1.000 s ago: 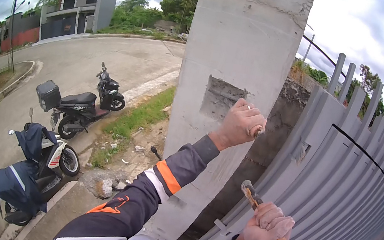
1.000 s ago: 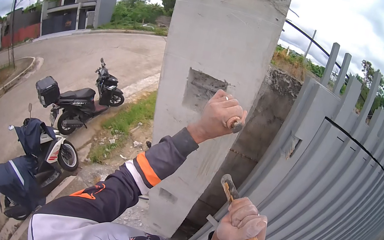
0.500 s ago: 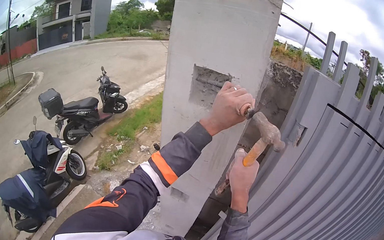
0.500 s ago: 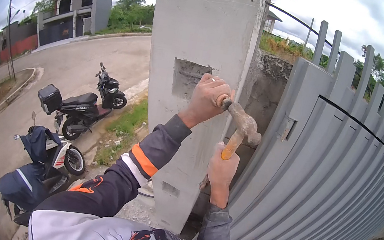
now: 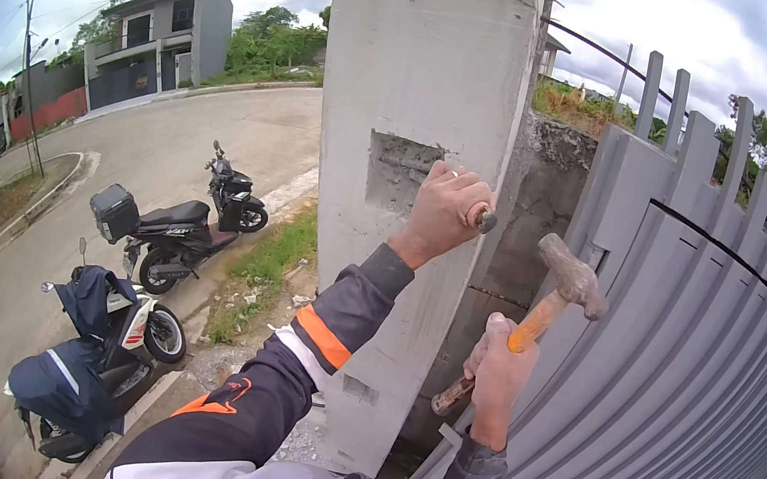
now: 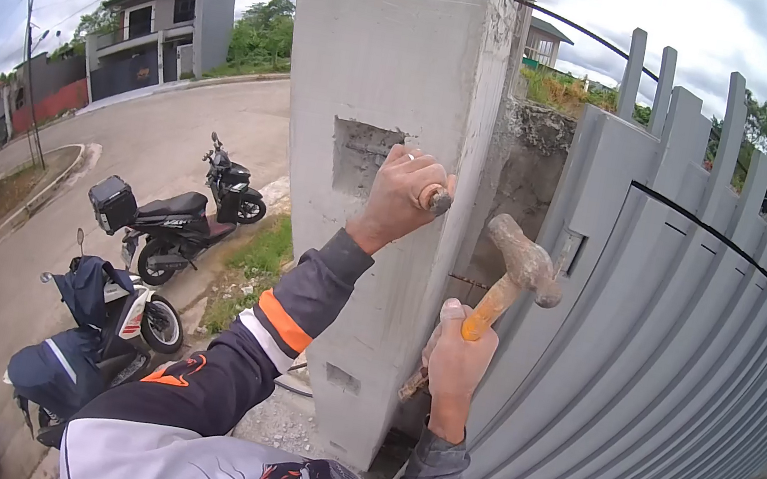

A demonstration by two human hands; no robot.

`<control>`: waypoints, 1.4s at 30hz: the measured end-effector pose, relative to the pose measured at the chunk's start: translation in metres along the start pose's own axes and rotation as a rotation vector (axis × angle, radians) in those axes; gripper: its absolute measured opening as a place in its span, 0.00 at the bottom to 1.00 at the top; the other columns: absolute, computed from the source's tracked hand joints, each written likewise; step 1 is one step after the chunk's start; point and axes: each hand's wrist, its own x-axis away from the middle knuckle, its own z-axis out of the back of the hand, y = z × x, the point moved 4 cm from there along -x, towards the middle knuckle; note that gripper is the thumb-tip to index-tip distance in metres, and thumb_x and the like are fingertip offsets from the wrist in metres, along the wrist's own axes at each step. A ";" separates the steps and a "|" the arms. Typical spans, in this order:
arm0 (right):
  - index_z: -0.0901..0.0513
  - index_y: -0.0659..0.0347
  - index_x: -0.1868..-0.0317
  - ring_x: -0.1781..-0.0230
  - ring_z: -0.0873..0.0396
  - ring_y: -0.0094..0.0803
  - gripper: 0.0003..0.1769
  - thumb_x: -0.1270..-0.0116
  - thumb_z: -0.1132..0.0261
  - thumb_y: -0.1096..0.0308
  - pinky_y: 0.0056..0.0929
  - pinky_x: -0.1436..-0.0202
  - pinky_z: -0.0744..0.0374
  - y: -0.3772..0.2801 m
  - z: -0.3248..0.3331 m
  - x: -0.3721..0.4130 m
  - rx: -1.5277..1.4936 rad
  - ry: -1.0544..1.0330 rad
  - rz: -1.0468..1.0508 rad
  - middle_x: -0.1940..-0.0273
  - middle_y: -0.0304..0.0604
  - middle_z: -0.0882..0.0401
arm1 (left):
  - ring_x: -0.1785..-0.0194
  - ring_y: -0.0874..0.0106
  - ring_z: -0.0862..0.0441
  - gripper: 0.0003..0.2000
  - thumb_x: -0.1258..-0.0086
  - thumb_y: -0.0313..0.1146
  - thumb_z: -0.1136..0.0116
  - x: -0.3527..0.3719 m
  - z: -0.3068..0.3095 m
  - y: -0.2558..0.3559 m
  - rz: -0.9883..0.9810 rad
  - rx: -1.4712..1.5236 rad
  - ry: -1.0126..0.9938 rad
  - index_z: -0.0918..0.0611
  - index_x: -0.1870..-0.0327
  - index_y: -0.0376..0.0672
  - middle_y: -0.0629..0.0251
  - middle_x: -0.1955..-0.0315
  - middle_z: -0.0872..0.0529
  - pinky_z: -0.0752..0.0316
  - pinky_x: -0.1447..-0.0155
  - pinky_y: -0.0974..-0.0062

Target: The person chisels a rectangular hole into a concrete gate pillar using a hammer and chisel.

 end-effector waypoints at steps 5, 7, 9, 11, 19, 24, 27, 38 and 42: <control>0.41 0.51 0.78 0.88 0.48 0.19 0.26 0.16 0.46 0.61 0.25 0.82 0.40 -0.075 0.048 0.024 -0.548 0.043 0.794 0.85 0.28 0.44 | 0.66 0.67 0.20 0.09 0.41 0.28 0.31 -0.001 -0.001 -0.005 0.014 0.040 -0.059 0.23 0.74 0.51 0.71 0.75 0.20 0.31 0.51 0.67; 0.41 0.51 0.78 0.88 0.47 0.20 0.26 0.16 0.46 0.60 0.24 0.81 0.39 -0.058 0.022 0.016 -0.557 0.077 0.829 0.85 0.28 0.44 | 0.67 0.67 0.21 0.11 0.39 0.28 0.31 -0.001 -0.004 -0.010 0.009 0.024 -0.055 0.24 0.75 0.50 0.70 0.75 0.21 0.31 0.51 0.66; 0.36 0.54 0.76 0.88 0.43 0.20 0.25 0.17 0.42 0.59 0.26 0.80 0.37 0.029 -0.022 -0.024 0.343 0.044 0.281 0.84 0.26 0.41 | 0.67 0.66 0.21 0.12 0.37 0.28 0.31 0.010 -0.004 -0.003 0.031 0.017 -0.069 0.24 0.75 0.49 0.69 0.76 0.22 0.31 0.51 0.66; 0.29 0.59 0.76 0.85 0.36 0.18 0.25 0.18 0.39 0.57 0.26 0.82 0.37 0.041 -0.014 -0.045 0.276 -0.018 0.089 0.84 0.28 0.38 | 0.68 0.66 0.22 0.12 0.36 0.28 0.31 -0.001 -0.004 -0.008 0.026 -0.003 -0.066 0.25 0.75 0.48 0.68 0.76 0.22 0.31 0.52 0.67; 0.37 0.53 0.79 0.87 0.44 0.18 0.26 0.17 0.44 0.62 0.24 0.81 0.38 -0.042 0.060 0.006 -0.583 0.054 1.086 0.85 0.28 0.41 | 0.72 0.67 0.26 0.16 0.36 0.27 0.30 -0.002 -0.001 -0.006 0.019 0.020 -0.016 0.27 0.78 0.48 0.69 0.79 0.26 0.33 0.54 0.68; 0.31 0.57 0.76 0.87 0.41 0.19 0.23 0.19 0.39 0.62 0.27 0.82 0.37 -0.003 0.004 -0.038 0.087 0.092 0.121 0.84 0.28 0.39 | 0.71 0.67 0.25 0.16 0.37 0.28 0.29 0.001 -0.008 0.000 -0.040 0.001 0.000 0.27 0.78 0.48 0.69 0.78 0.25 0.33 0.54 0.67; 0.35 0.54 0.76 0.89 0.45 0.19 0.24 0.17 0.44 0.58 0.26 0.84 0.39 -0.066 0.056 0.006 -0.215 0.108 0.311 0.85 0.29 0.42 | 0.70 0.67 0.25 0.16 0.37 0.27 0.29 0.002 -0.007 0.002 -0.001 -0.024 -0.012 0.28 0.77 0.48 0.70 0.78 0.25 0.32 0.53 0.66; 0.34 0.57 0.77 0.88 0.41 0.20 0.25 0.18 0.41 0.61 0.29 0.82 0.35 0.037 -0.010 -0.031 0.131 -0.072 0.025 0.85 0.30 0.40 | 0.70 0.66 0.25 0.16 0.36 0.28 0.28 -0.009 -0.003 -0.005 0.005 -0.011 -0.036 0.27 0.77 0.49 0.70 0.77 0.24 0.34 0.49 0.66; 0.35 0.55 0.77 0.89 0.43 0.19 0.26 0.17 0.42 0.59 0.27 0.84 0.36 -0.043 0.028 0.022 -0.209 0.042 0.211 0.85 0.29 0.40 | 0.69 0.67 0.24 0.16 0.35 0.29 0.28 -0.004 -0.001 -0.005 0.024 -0.014 -0.015 0.27 0.77 0.49 0.70 0.77 0.24 0.34 0.47 0.66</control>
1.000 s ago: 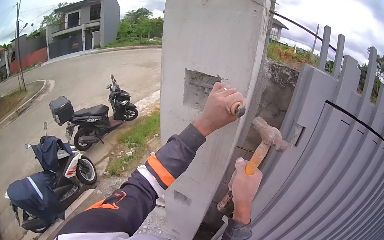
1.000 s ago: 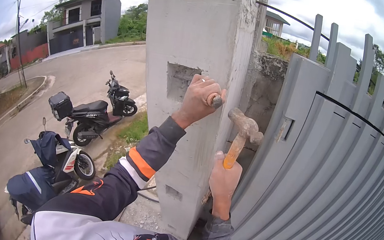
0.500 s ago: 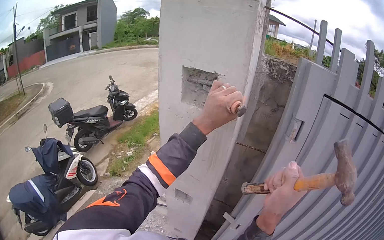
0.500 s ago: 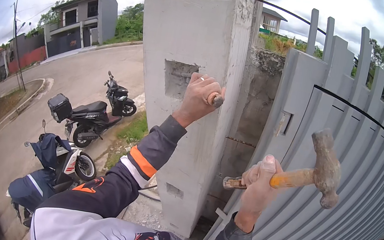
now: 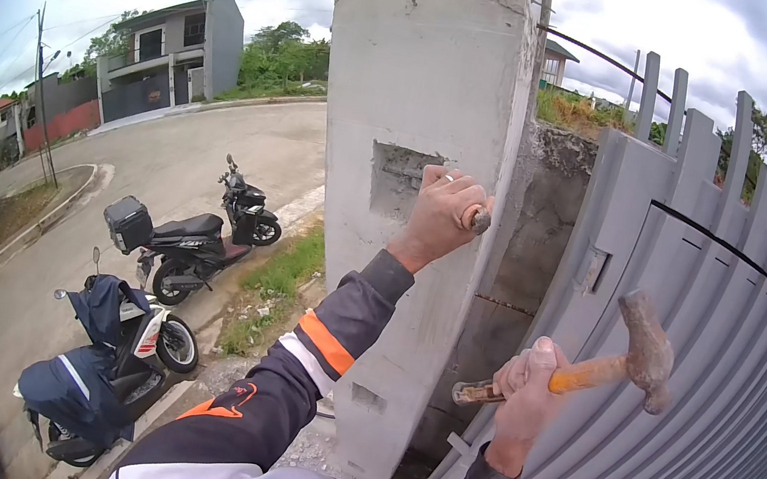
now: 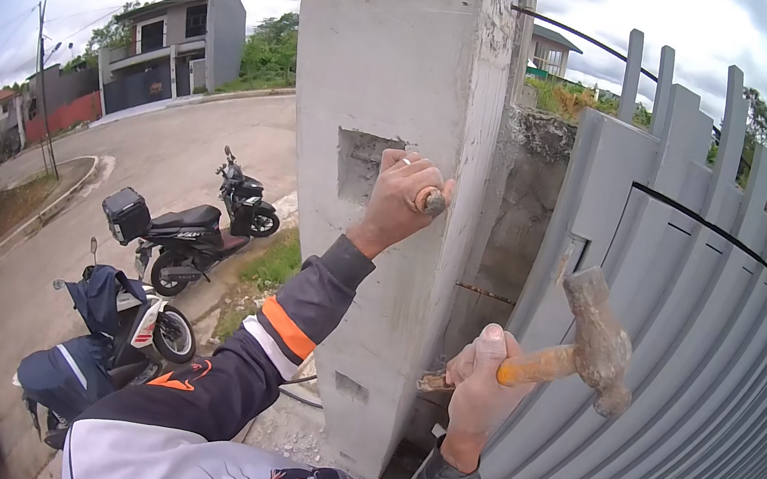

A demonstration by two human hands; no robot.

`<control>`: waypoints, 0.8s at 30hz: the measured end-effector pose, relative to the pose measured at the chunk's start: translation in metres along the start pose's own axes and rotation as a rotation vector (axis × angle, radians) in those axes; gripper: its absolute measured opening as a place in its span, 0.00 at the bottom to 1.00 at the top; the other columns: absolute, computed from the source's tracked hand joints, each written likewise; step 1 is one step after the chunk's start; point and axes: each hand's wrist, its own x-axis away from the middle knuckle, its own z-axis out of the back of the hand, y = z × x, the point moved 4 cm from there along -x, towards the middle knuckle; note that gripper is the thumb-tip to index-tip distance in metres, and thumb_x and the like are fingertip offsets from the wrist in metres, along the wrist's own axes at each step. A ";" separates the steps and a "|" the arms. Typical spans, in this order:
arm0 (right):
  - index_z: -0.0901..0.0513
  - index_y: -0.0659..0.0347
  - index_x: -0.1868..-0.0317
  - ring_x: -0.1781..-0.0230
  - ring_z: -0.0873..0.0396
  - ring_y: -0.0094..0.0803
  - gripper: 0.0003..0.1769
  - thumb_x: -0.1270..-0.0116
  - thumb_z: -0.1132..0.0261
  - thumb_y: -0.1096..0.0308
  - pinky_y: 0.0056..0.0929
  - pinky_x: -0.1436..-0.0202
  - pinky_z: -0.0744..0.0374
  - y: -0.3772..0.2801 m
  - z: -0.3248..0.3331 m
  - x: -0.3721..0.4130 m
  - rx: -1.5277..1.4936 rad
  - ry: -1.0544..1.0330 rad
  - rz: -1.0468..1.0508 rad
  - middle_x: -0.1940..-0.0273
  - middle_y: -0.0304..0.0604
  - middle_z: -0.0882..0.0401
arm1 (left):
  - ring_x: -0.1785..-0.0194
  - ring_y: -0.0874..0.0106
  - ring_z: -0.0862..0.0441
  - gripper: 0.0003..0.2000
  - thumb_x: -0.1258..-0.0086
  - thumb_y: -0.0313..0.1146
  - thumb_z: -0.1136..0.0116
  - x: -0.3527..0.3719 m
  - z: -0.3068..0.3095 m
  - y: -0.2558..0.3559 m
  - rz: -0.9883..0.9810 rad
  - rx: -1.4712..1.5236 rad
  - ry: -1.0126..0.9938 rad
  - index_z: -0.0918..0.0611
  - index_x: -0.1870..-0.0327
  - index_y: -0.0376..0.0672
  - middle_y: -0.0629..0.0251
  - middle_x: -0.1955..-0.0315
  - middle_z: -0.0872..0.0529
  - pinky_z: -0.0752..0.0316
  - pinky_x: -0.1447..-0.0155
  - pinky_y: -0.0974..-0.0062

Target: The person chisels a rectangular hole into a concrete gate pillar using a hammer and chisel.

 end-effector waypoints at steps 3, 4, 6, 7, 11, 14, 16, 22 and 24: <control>0.41 0.50 0.78 0.89 0.47 0.18 0.26 0.16 0.49 0.58 0.25 0.83 0.36 -0.065 0.007 0.010 -0.284 -0.020 0.515 0.87 0.29 0.45 | 0.68 0.67 0.24 0.16 0.35 0.29 0.28 0.001 0.001 0.001 0.007 -0.006 -0.011 0.27 0.77 0.49 0.71 0.77 0.24 0.34 0.47 0.66; 0.43 0.49 0.78 0.89 0.48 0.19 0.26 0.16 0.51 0.59 0.24 0.82 0.37 -0.076 0.009 0.014 -0.357 0.026 0.658 0.87 0.29 0.46 | 0.67 0.67 0.24 0.16 0.35 0.30 0.28 0.000 0.002 0.001 0.016 0.005 -0.020 0.27 0.77 0.49 0.71 0.77 0.24 0.35 0.47 0.66; 0.46 0.46 0.78 0.89 0.50 0.20 0.26 0.15 0.56 0.59 0.22 0.81 0.38 -0.062 -0.003 0.012 -0.444 0.172 0.787 0.86 0.28 0.49 | 0.67 0.67 0.24 0.16 0.35 0.30 0.28 -0.003 0.003 -0.002 0.019 0.000 -0.028 0.26 0.77 0.49 0.71 0.77 0.24 0.35 0.47 0.66; 0.42 0.49 0.79 0.89 0.48 0.20 0.27 0.15 0.53 0.58 0.23 0.80 0.37 -0.012 -0.027 -0.006 -0.352 0.070 0.667 0.86 0.27 0.46 | 0.67 0.68 0.24 0.16 0.35 0.30 0.28 -0.004 0.004 -0.003 0.021 -0.015 -0.034 0.26 0.77 0.49 0.71 0.77 0.24 0.35 0.46 0.66; 0.32 0.57 0.77 0.85 0.37 0.21 0.24 0.18 0.40 0.62 0.29 0.80 0.36 0.082 0.004 -0.030 0.614 0.030 -0.069 0.84 0.30 0.39 | 0.66 0.67 0.24 0.15 0.35 0.31 0.28 -0.001 -0.010 0.008 -0.036 -0.044 -0.005 0.25 0.77 0.50 0.72 0.77 0.23 0.36 0.46 0.65; 0.35 0.54 0.78 0.88 0.43 0.20 0.26 0.16 0.43 0.60 0.25 0.83 0.37 -0.016 0.015 -0.018 0.076 0.057 0.039 0.85 0.29 0.42 | 0.65 0.67 0.23 0.15 0.37 0.32 0.27 -0.004 -0.007 0.010 -0.021 -0.036 -0.010 0.24 0.77 0.51 0.73 0.76 0.22 0.37 0.46 0.65; 0.41 0.50 0.78 0.89 0.47 0.19 0.27 0.15 0.48 0.58 0.23 0.83 0.37 -0.073 0.025 -0.008 -0.160 0.022 0.369 0.87 0.29 0.44 | 0.65 0.68 0.23 0.15 0.37 0.32 0.26 0.002 -0.005 0.006 -0.029 -0.033 0.002 0.25 0.77 0.50 0.73 0.76 0.23 0.37 0.46 0.64; 0.45 0.47 0.77 0.89 0.51 0.19 0.26 0.15 0.53 0.58 0.24 0.82 0.36 -0.056 -0.001 0.007 -0.475 0.193 0.732 0.87 0.28 0.47 | 0.63 0.70 0.22 0.11 0.35 0.32 0.30 0.005 0.001 0.000 -0.024 -0.026 -0.132 0.22 0.75 0.52 0.76 0.73 0.19 0.38 0.44 0.64; 0.38 0.53 0.79 0.85 0.41 0.22 0.27 0.16 0.45 0.59 0.30 0.78 0.34 0.062 -0.030 -0.009 0.008 0.018 0.132 0.84 0.28 0.40 | 0.62 0.70 0.22 0.11 0.35 0.32 0.30 0.001 0.004 0.000 -0.035 -0.017 -0.105 0.22 0.75 0.52 0.76 0.73 0.19 0.39 0.44 0.64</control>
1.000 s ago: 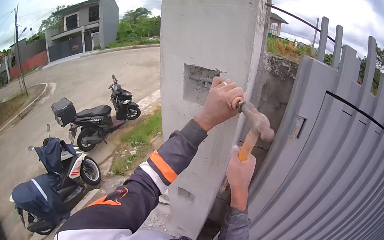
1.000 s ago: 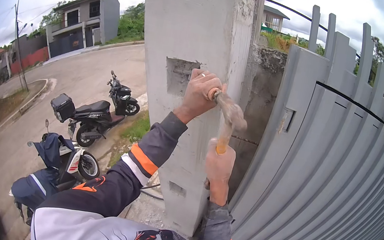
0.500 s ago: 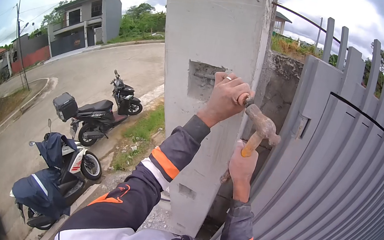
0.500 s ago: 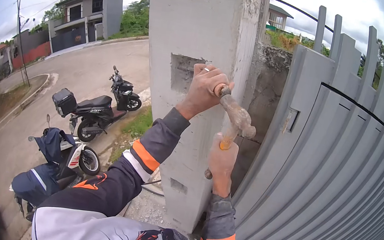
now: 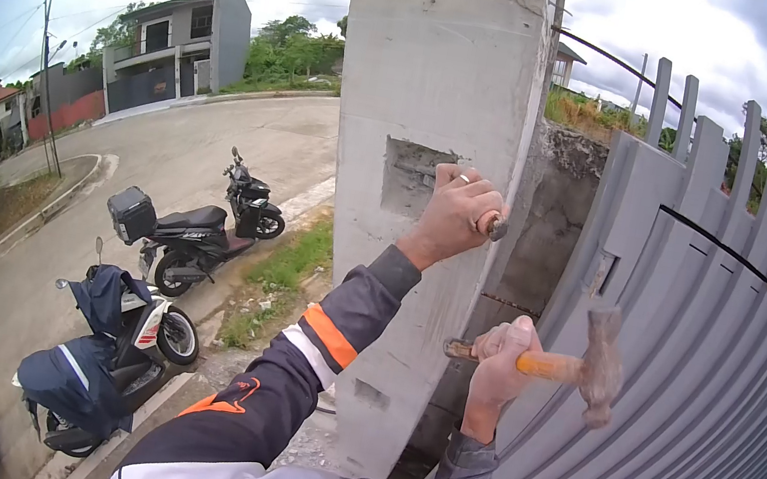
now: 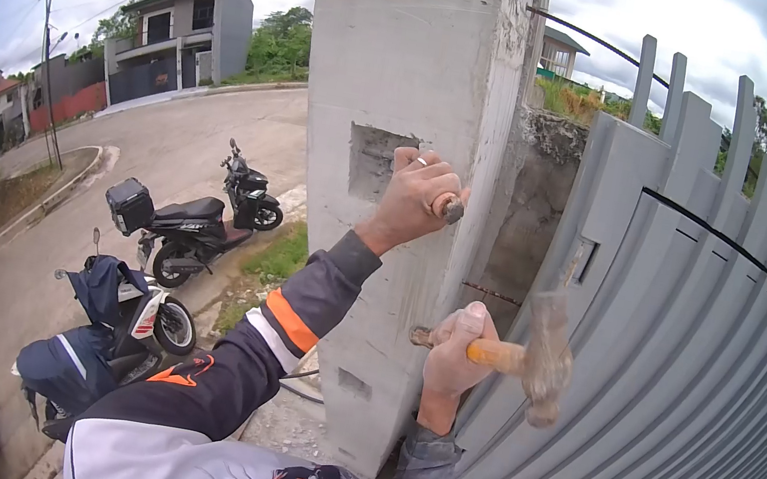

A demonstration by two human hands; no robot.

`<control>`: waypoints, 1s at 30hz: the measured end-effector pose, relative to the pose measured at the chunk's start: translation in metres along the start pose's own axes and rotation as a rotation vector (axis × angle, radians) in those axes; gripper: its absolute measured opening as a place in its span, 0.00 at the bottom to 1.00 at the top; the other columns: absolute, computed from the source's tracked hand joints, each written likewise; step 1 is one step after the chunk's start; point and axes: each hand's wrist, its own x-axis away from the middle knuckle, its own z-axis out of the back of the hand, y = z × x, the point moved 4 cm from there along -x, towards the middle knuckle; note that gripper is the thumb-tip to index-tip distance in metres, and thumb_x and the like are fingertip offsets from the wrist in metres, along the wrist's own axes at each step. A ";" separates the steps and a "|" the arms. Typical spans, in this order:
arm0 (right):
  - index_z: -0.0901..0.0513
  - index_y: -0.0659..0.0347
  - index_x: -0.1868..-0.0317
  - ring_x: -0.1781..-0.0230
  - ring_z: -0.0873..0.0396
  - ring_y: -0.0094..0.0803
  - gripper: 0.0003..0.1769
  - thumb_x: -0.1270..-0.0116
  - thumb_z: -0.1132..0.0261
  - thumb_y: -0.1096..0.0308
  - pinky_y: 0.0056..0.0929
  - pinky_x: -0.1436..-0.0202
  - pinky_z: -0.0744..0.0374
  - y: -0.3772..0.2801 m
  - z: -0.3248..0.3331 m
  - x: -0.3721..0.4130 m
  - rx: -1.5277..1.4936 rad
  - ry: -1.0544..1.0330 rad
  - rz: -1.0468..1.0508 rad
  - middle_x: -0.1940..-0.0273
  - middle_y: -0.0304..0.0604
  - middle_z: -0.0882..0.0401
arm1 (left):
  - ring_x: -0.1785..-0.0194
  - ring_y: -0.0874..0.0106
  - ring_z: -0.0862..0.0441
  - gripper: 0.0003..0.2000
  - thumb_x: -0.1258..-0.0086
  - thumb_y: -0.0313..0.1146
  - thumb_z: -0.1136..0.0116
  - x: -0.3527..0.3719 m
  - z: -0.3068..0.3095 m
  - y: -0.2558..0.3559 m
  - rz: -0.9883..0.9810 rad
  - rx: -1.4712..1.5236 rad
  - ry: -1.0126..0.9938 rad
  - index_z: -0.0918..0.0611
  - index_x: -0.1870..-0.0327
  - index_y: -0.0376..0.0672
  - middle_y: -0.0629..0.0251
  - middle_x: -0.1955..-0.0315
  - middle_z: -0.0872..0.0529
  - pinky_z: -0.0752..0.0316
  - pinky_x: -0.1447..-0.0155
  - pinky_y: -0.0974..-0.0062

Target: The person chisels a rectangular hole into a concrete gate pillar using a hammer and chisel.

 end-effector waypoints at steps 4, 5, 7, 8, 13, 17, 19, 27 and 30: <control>0.34 0.55 0.78 0.83 0.37 0.19 0.26 0.17 0.41 0.60 0.28 0.78 0.33 0.043 0.010 0.018 0.466 -0.141 -0.298 0.83 0.29 0.39 | 0.65 0.70 0.24 0.14 0.34 0.33 0.30 0.002 0.002 -0.002 0.051 -0.029 0.030 0.25 0.76 0.52 0.74 0.76 0.23 0.40 0.46 0.64; 0.34 0.55 0.78 0.84 0.37 0.19 0.26 0.18 0.40 0.59 0.28 0.79 0.34 0.035 0.011 0.023 0.366 -0.145 -0.318 0.83 0.29 0.39 | 0.64 0.70 0.23 0.13 0.33 0.34 0.30 0.008 0.005 0.000 0.052 -0.028 0.024 0.24 0.76 0.52 0.74 0.76 0.23 0.40 0.46 0.63; 0.34 0.54 0.77 0.85 0.39 0.18 0.26 0.18 0.39 0.57 0.27 0.80 0.35 0.007 0.014 0.023 0.150 -0.147 -0.347 0.83 0.28 0.39 | 0.63 0.71 0.22 0.12 0.32 0.34 0.32 0.009 0.003 0.008 0.033 -0.030 0.012 0.23 0.75 0.52 0.74 0.75 0.22 0.40 0.46 0.63; 0.34 0.54 0.77 0.86 0.40 0.18 0.26 0.18 0.39 0.57 0.26 0.81 0.35 0.005 0.020 0.024 0.154 -0.128 -0.355 0.83 0.28 0.40 | 0.61 0.71 0.22 0.12 0.29 0.35 0.34 0.016 0.000 0.011 0.027 -0.022 -0.059 0.23 0.74 0.52 0.74 0.74 0.22 0.39 0.45 0.63; 0.34 0.53 0.75 0.87 0.42 0.18 0.26 0.18 0.38 0.54 0.26 0.82 0.38 -0.003 0.039 0.038 0.202 -0.078 -0.420 0.84 0.28 0.42 | 0.60 0.73 0.23 0.10 0.31 0.35 0.34 0.038 0.008 0.044 -0.013 0.046 -0.100 0.22 0.74 0.53 0.75 0.74 0.23 0.37 0.44 0.63; 0.35 0.53 0.75 0.87 0.43 0.18 0.27 0.18 0.37 0.52 0.25 0.81 0.39 0.004 0.039 0.053 0.177 -0.135 -0.444 0.83 0.28 0.42 | 0.61 0.73 0.24 0.11 0.33 0.34 0.32 0.032 0.009 0.031 -0.035 0.045 -0.019 0.22 0.75 0.54 0.77 0.75 0.24 0.37 0.44 0.63; 0.35 0.53 0.75 0.86 0.43 0.18 0.27 0.18 0.37 0.51 0.25 0.81 0.39 0.009 0.037 0.058 0.138 -0.172 -0.451 0.83 0.28 0.42 | 0.62 0.73 0.24 0.11 0.33 0.34 0.32 0.025 0.007 0.011 -0.051 0.044 0.026 0.22 0.76 0.55 0.78 0.75 0.24 0.37 0.44 0.63; 0.34 0.55 0.74 0.85 0.42 0.19 0.25 0.15 0.41 0.55 0.25 0.79 0.40 0.006 0.028 0.059 0.070 -0.167 -0.293 0.83 0.29 0.41 | 0.62 0.75 0.24 0.11 0.35 0.34 0.31 0.023 0.004 -0.004 -0.086 0.061 -0.017 0.22 0.75 0.55 0.79 0.75 0.24 0.38 0.46 0.64; 0.37 0.53 0.75 0.86 0.43 0.21 0.26 0.14 0.44 0.57 0.27 0.80 0.38 0.000 0.029 0.056 0.098 -0.157 -0.189 0.84 0.30 0.43 | 0.61 0.76 0.24 0.10 0.37 0.34 0.31 0.023 0.000 -0.003 -0.081 0.034 -0.050 0.22 0.74 0.56 0.79 0.74 0.24 0.39 0.48 0.65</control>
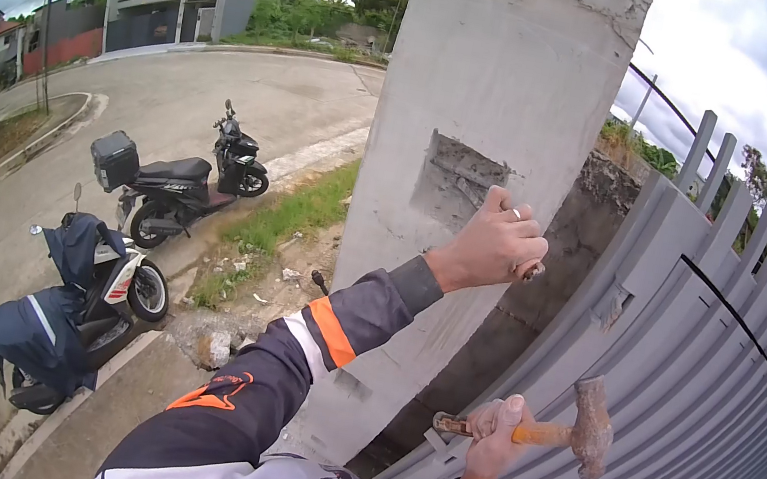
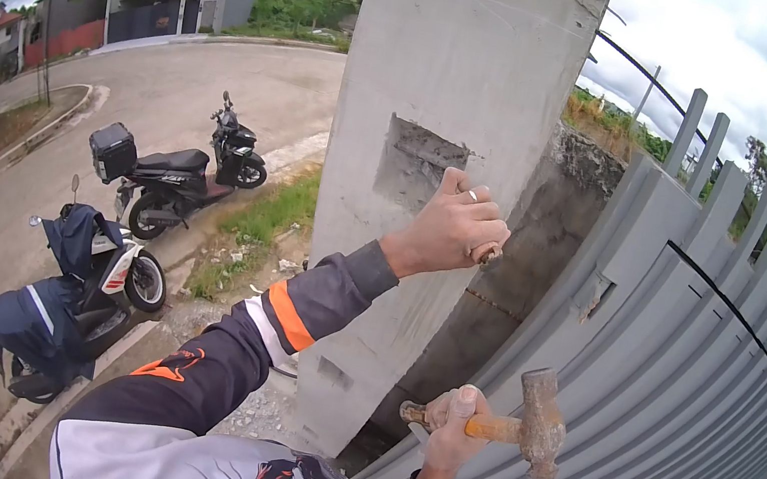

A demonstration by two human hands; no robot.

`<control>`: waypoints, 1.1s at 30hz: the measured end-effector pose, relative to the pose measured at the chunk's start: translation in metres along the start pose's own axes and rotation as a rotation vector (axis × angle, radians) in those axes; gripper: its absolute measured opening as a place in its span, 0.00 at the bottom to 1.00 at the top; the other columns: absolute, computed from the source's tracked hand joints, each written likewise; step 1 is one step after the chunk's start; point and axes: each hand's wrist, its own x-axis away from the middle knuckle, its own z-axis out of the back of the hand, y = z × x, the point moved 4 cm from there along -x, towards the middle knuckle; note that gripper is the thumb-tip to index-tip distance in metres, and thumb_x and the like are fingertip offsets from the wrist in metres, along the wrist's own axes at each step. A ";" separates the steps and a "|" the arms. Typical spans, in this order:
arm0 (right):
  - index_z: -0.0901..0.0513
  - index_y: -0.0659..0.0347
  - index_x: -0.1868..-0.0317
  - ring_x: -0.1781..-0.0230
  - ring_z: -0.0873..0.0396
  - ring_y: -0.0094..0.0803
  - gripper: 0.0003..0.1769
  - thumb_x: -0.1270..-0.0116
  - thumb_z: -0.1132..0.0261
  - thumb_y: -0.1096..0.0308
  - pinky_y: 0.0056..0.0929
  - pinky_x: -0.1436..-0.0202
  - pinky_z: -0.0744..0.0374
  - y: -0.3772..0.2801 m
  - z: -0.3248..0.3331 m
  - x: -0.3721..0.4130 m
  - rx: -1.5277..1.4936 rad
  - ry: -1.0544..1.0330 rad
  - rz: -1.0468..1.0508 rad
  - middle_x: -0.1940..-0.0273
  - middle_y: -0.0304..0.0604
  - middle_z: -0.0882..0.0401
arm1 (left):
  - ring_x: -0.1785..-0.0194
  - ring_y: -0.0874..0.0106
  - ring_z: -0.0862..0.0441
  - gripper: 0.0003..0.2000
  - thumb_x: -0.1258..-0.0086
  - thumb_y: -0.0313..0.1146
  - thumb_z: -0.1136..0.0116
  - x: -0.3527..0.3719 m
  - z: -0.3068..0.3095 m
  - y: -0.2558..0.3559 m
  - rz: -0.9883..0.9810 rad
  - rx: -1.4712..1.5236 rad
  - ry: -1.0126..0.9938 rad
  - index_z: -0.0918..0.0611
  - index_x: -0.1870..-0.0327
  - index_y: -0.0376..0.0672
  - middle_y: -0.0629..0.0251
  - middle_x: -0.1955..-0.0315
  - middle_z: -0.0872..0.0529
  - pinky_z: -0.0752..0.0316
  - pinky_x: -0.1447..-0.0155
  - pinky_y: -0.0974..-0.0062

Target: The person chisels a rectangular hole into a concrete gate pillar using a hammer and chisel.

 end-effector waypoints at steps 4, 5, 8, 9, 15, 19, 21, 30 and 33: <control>0.39 0.52 0.75 0.87 0.44 0.22 0.26 0.14 0.46 0.57 0.28 0.81 0.38 -0.007 0.006 -0.003 0.012 0.006 0.107 0.85 0.31 0.44 | 0.62 0.76 0.24 0.09 0.39 0.33 0.30 0.000 -0.007 0.000 0.008 -0.019 0.046 0.22 0.73 0.56 0.79 0.74 0.24 0.40 0.49 0.66; 0.39 0.52 0.75 0.87 0.44 0.22 0.26 0.13 0.46 0.57 0.28 0.81 0.38 -0.006 0.008 -0.005 0.012 0.015 0.113 0.85 0.31 0.44 | 0.62 0.75 0.25 0.09 0.39 0.33 0.30 -0.001 -0.008 -0.001 0.008 -0.027 0.060 0.21 0.73 0.56 0.79 0.74 0.24 0.40 0.50 0.66; 0.39 0.52 0.75 0.87 0.45 0.23 0.26 0.13 0.46 0.56 0.29 0.81 0.38 0.000 0.014 -0.003 -0.013 0.045 0.091 0.85 0.32 0.44 | 0.62 0.75 0.25 0.08 0.39 0.33 0.30 0.001 -0.009 -0.002 0.002 -0.024 0.088 0.21 0.72 0.55 0.78 0.74 0.24 0.39 0.51 0.67; 0.39 0.52 0.75 0.87 0.45 0.23 0.26 0.13 0.46 0.56 0.29 0.81 0.38 0.005 0.015 -0.004 -0.043 0.052 0.070 0.85 0.32 0.44 | 0.63 0.75 0.25 0.08 0.39 0.33 0.30 0.000 -0.010 -0.002 -0.001 -0.020 0.082 0.21 0.72 0.55 0.78 0.74 0.24 0.39 0.51 0.67; 0.39 0.52 0.76 0.87 0.44 0.24 0.27 0.13 0.46 0.55 0.30 0.81 0.37 0.022 0.015 -0.001 -0.105 0.043 -0.018 0.86 0.32 0.44 | 0.64 0.73 0.25 0.08 0.39 0.33 0.30 -0.003 -0.007 -0.001 -0.027 0.004 0.057 0.20 0.72 0.54 0.78 0.75 0.24 0.38 0.53 0.68; 0.40 0.52 0.76 0.87 0.44 0.24 0.28 0.13 0.46 0.55 0.30 0.81 0.37 0.026 0.009 0.003 -0.093 -0.009 -0.004 0.85 0.32 0.45 | 0.64 0.73 0.25 0.07 0.40 0.33 0.31 -0.002 -0.009 0.000 -0.036 -0.014 0.068 0.19 0.72 0.55 0.78 0.75 0.24 0.37 0.53 0.68; 0.40 0.53 0.76 0.87 0.44 0.24 0.28 0.13 0.46 0.55 0.29 0.81 0.37 0.030 0.009 0.004 -0.072 -0.005 -0.003 0.85 0.32 0.45 | 0.63 0.73 0.24 0.06 0.40 0.33 0.31 -0.003 -0.011 -0.002 -0.029 -0.019 0.079 0.19 0.71 0.55 0.78 0.75 0.23 0.37 0.53 0.68; 0.40 0.53 0.76 0.87 0.47 0.21 0.26 0.13 0.50 0.58 0.27 0.81 0.39 -0.042 0.003 -0.007 -0.221 0.057 0.296 0.85 0.31 0.44 | 0.64 0.73 0.23 0.05 0.38 0.32 0.33 -0.008 -0.010 -0.002 0.018 -0.014 0.076 0.19 0.71 0.53 0.76 0.75 0.23 0.37 0.53 0.69; 0.40 0.53 0.76 0.88 0.48 0.22 0.27 0.12 0.52 0.58 0.27 0.82 0.40 -0.041 -0.009 -0.028 -0.232 0.131 0.529 0.85 0.31 0.45 | 0.64 0.72 0.23 0.08 0.37 0.31 0.33 -0.007 -0.011 -0.001 0.029 -0.018 0.092 0.21 0.73 0.53 0.76 0.75 0.23 0.37 0.53 0.69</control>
